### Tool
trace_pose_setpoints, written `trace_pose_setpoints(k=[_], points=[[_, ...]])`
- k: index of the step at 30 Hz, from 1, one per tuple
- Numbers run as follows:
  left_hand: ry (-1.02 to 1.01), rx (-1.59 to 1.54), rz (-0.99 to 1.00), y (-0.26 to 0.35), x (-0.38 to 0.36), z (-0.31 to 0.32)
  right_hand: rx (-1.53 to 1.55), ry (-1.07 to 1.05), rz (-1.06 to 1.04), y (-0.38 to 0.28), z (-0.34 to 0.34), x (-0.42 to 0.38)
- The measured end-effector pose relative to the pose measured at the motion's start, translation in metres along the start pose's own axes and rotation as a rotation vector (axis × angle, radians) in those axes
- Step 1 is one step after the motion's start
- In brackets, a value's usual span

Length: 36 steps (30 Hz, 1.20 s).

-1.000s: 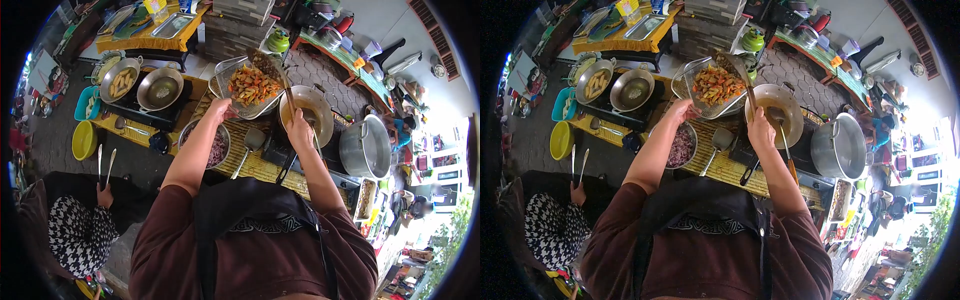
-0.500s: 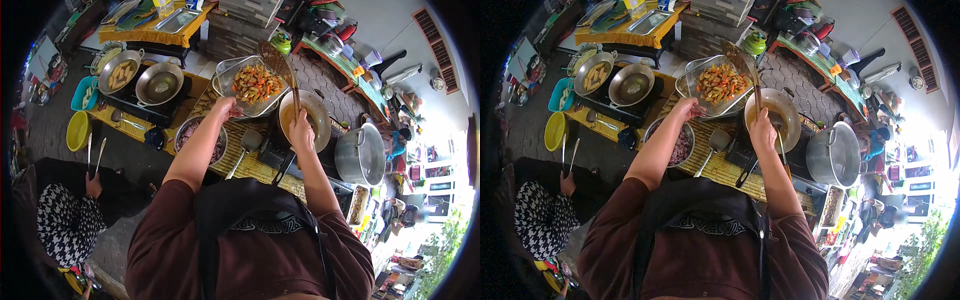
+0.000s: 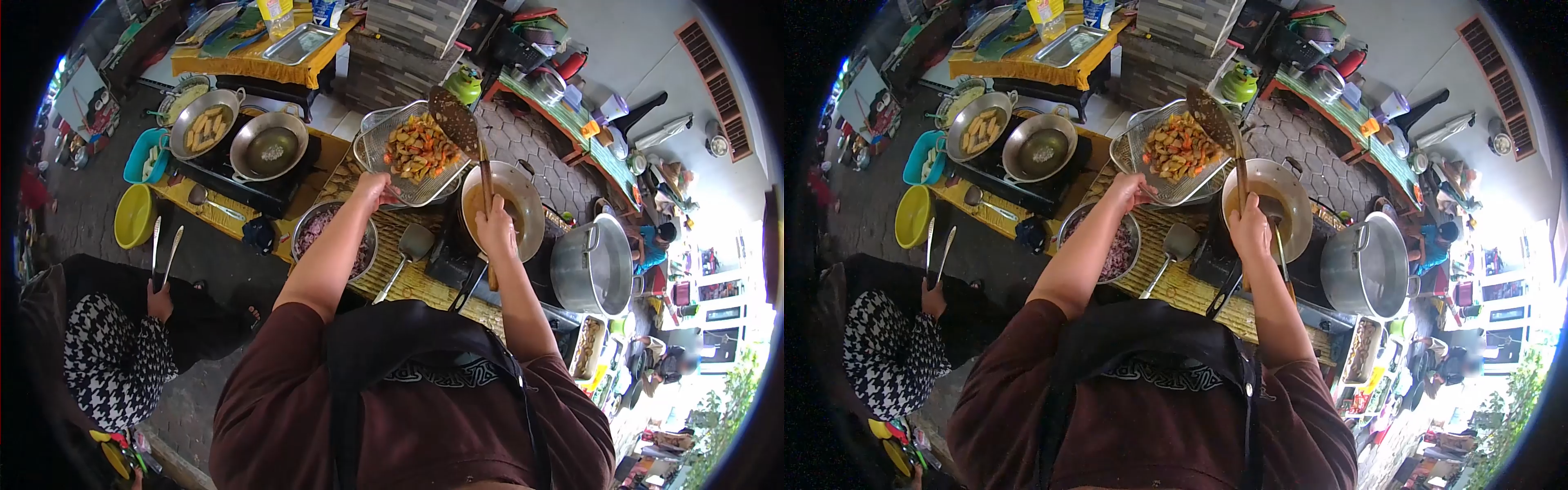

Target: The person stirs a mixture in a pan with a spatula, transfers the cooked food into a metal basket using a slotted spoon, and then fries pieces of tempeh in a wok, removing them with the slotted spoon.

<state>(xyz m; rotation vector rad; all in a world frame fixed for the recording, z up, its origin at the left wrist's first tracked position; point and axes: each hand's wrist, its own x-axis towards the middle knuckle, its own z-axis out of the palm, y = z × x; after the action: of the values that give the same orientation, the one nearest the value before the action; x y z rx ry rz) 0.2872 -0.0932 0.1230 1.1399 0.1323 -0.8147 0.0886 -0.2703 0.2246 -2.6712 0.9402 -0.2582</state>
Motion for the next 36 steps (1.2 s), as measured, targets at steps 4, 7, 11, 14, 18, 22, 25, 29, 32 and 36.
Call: trace_pose_setpoints(k=[4, 7, 11, 14, 18, 22, 25, 29, 32, 36], points=[[0.009, -0.042, -0.05, -0.002, 0.005, -0.003, 0.331, 0.038, -0.005, 0.01, 0.007, 0.006], [0.048, -0.04, -0.063, -0.007, 0.012, -0.004, 0.791, -0.223, 0.188, -0.004, -0.017, 0.001], [0.08, -0.121, -0.098, -0.024, 0.034, -0.009, 1.275, -0.471, 0.308, -0.002, -0.026, -0.003], [0.105, -0.125, -0.161, -0.041, 0.06, -0.014, 1.417, -0.559, 0.375, 0.002, -0.025, -0.008], [0.081, -0.125, -0.214, -0.063, 0.085, -0.02, 1.454, -0.547, 0.388, 0.004, -0.02, -0.017], [0.091, -0.177, -0.257, -0.085, 0.099, -0.026, 1.471, -0.54, 0.392, 0.012, -0.007, -0.018], [0.099, -0.224, -0.302, -0.095, 0.099, -0.031, 1.576, -0.583, 0.38, 0.006, -0.002, -0.019], [0.319, -0.192, -0.503, -0.031, -0.002, 0.031, 1.573, -0.536, 0.374, -0.013, 0.018, -0.012], [-0.12, -0.082, -0.565, -0.036, -0.065, 0.035, 1.541, -0.544, 0.383, -0.022, 0.041, -0.008], [-0.533, 0.015, -0.487, -0.023, -0.118, 0.042, 1.599, -0.616, 0.503, -0.05, 0.058, -0.009]])
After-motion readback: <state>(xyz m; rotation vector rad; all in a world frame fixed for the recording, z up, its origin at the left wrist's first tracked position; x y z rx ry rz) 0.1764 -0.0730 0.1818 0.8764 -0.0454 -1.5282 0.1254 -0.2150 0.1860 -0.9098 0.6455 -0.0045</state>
